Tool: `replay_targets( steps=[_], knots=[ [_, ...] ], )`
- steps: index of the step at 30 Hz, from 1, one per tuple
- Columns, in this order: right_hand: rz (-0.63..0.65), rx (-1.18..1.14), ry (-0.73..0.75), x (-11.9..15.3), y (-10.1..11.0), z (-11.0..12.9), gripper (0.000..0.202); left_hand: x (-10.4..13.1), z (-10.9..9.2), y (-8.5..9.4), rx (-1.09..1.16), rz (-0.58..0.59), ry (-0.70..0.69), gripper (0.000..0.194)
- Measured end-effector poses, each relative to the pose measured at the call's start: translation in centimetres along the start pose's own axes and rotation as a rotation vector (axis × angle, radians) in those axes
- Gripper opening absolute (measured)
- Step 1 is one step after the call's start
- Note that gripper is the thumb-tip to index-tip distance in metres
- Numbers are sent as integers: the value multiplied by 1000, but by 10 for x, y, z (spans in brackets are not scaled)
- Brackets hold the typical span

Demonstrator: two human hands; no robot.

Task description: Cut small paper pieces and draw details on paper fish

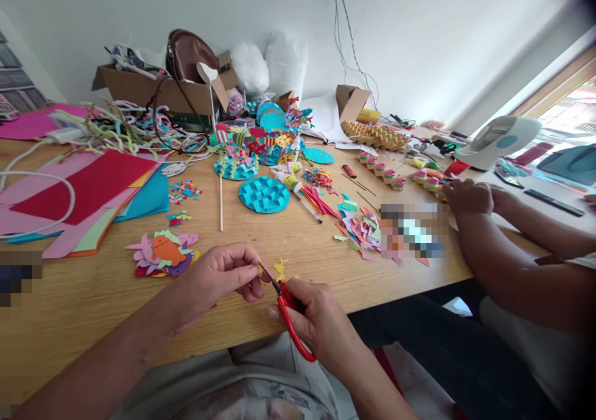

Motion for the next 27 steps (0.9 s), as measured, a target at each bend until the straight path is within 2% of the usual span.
replay_targets(
  steps=[5, 11, 15, 17, 19, 21, 23, 27],
  knots=[
    [29, 25, 1, -2, 4, 4, 34, -2, 3, 7, -20, -8, -27, 13],
    [52, 39, 9, -2, 2, 7, 31, -2, 8, 1, 1, -2, -28, 13],
    [23, 57, 0, -5, 5, 4, 33, -5, 0, 9, -120, -46, -66, 16],
    [-3, 119, -14, -7, 8, 0, 33, -10, -11, 26, -302, -129, -145, 16],
    [-26, 211, -29, -9, 11, -6, 32, -18, -25, 51, -653, -244, -273, 15],
    [-45, 291, -35, -11, 16, -11, 30, -29, -35, 79, -969, -316, -341, 19],
    [-67, 336, -40, -11, 20, -16, 30, -42, -38, 104, -1221, -291, -328, 19],
    [-74, 345, -81, -13, 24, -24, 33, -62, -32, 142, -1319, -293, -249, 17]
  ],
)
Point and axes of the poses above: each hand's wrist, its own x-axis away from the middle knuckle, its own y-axis out of the back of the hand, z = x × y, the point moved 3 cm from there along -x, towards the middle knuckle, and after that the axes turned 11 degrees about -z, right-handed, at the moved point
